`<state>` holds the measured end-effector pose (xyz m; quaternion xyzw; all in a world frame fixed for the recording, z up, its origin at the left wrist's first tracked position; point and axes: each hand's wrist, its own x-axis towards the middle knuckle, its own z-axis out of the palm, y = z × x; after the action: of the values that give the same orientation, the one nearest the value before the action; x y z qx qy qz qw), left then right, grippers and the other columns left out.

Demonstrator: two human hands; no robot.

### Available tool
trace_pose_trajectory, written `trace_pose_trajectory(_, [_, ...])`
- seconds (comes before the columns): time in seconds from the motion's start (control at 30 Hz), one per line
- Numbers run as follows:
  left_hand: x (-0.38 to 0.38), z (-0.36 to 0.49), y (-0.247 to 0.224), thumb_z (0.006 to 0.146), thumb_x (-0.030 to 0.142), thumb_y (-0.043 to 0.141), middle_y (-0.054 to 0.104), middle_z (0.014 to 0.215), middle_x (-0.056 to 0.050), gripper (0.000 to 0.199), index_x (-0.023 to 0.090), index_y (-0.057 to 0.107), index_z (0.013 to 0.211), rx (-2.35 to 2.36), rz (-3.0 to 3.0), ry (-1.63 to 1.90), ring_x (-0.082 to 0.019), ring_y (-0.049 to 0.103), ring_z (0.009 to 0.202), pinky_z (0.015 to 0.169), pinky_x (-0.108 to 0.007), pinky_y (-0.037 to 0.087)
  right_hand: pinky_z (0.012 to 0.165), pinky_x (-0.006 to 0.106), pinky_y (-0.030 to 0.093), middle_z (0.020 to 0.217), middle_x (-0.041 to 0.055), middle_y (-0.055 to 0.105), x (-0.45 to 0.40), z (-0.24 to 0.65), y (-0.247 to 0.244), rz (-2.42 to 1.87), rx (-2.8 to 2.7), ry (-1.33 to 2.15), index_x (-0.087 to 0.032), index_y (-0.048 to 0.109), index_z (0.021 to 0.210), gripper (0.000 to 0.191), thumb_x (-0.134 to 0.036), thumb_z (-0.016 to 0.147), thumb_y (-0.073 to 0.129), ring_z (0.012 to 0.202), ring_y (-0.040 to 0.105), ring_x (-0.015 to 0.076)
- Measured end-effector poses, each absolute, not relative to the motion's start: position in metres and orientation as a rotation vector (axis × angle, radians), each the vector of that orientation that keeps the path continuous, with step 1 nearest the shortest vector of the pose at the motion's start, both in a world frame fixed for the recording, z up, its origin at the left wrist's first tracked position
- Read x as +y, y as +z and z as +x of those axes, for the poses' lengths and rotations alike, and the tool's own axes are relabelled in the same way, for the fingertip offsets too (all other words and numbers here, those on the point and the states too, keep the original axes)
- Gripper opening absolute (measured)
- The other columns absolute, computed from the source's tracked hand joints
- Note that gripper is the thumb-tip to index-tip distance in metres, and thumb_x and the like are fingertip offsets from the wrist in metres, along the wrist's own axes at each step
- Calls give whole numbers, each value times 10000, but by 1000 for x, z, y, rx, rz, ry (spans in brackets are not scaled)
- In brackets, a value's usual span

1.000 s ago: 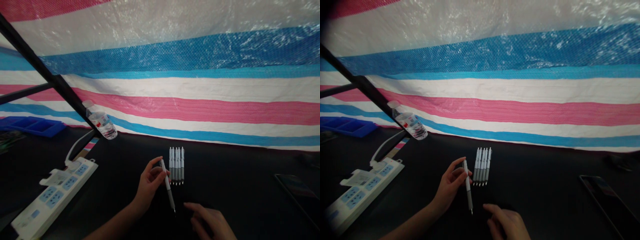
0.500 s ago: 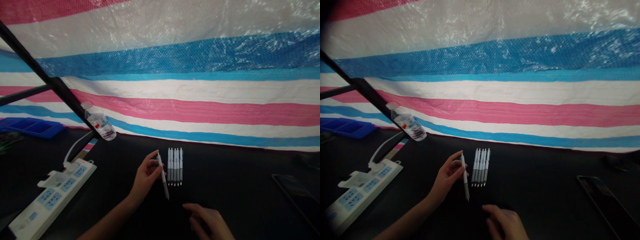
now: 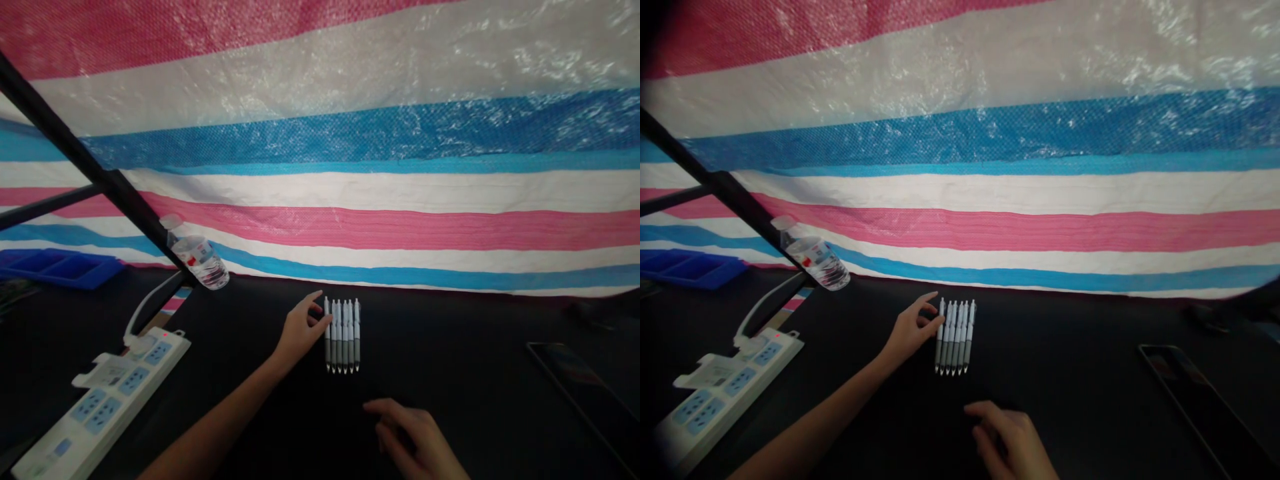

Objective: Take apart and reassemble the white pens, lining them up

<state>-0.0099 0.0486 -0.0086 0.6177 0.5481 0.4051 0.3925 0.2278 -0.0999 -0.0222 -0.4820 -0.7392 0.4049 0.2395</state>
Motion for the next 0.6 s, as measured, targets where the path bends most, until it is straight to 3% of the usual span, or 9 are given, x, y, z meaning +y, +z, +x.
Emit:
trace_pose_trajectory(0.2, [25, -9, -6, 801, 256, 684, 661, 1042, -73, 477, 189, 608, 1267, 1333, 1519, 1002, -192, 706, 793, 677, -326, 602, 556, 241, 431, 694, 4, 696, -95, 229, -23, -1355, -1843, 1207, -197, 654, 1192, 346, -393, 1019, 427, 592, 611, 149])
trace_pose_trajectory(0.3, [13, -16, -3, 777, 190, 691, 654, 1135, -89, 542, 218, 588, 1308, 1238, 1560, 956, -211, 696, 903, 781, -379, 609, 555, 252, 433, 704, 12, 699, -92, 229, -17, -1360, -1794, 1186, -188, 658, 1176, 330, -381, 1002, 454, 593, 609, 157])
trace_pose_trajectory(0.47, [0, -31, 0, 690, 104, 769, 584, 1337, -104, 768, 304, 532, 1394, 1054, 1801, 798, -283, 599, 1130, 896, -434, 568, 669, 277, 501, 811, 19, 686, -85, 227, 6, -1402, -1807, 1115, -196, 647, 1177, 270, -252, 962, 495, 737, 655, 181])
trace_pose_trajectory(0.6, [-3, -36, -3, 645, 72, 801, 502, 1456, -95, 895, 344, 483, 1437, 974, 1938, 708, -325, 507, 1282, 976, -462, 524, 848, 337, 523, 1035, 66, 685, -71, 220, 11, -1362, -1847, 964, -207, 631, 1198, 336, -131, 887, 529, 931, 657, 215])
